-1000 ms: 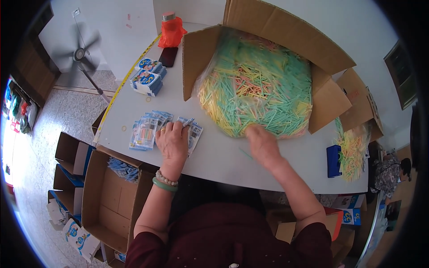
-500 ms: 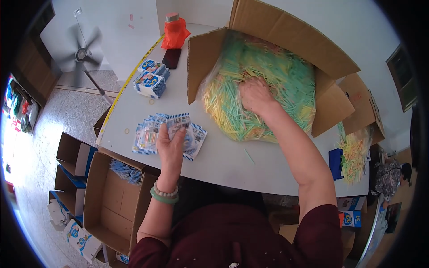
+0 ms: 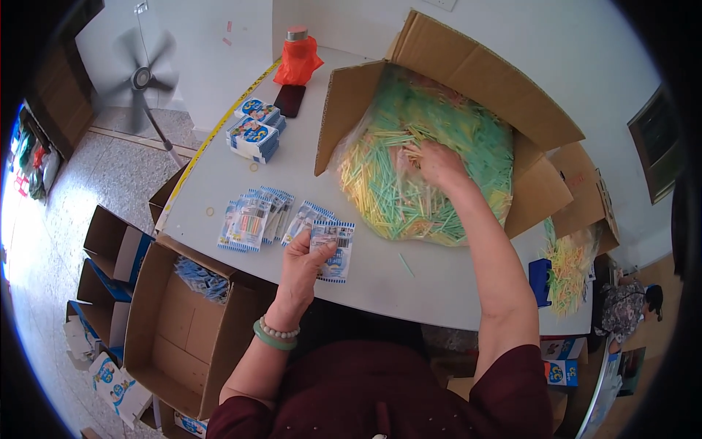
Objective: The recorder is sorting small colorful sticks into plastic sleeves and then packing them into cardboard boxes.
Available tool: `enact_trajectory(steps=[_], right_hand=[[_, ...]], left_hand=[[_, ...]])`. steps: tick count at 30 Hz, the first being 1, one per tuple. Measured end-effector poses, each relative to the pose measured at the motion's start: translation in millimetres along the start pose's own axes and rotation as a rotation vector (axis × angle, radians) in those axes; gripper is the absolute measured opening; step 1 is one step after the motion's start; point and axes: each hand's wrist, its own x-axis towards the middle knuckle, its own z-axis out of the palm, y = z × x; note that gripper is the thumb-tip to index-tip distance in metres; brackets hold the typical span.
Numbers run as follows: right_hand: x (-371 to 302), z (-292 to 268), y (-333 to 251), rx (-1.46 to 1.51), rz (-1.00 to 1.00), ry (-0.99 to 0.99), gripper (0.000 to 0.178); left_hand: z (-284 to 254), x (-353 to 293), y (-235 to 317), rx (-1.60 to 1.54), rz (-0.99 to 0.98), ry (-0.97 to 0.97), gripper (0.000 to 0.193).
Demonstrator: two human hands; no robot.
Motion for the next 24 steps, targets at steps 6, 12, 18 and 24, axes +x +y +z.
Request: enact_trajectory(steps=[6,12,18,24], right_hand=[[0,-6,18,0.257,0.14,0.128,0.024],[-2,-6,17,0.186,0.103,0.128,0.022],[17,-6,-7,-0.17,0.149,-0.104,0.027],[14,12,14,-0.143,0.183,0.139,0.026]], left_hand=[[-9,6,-15,0.261,0.183,0.062,0.01],[-18,20,-7,1.519,0.397,0.247,0.017],[-10,24,1,1.791,0.466,0.378,0.031],[-16,23,15,1.435,0.639,0.365,0.032]])
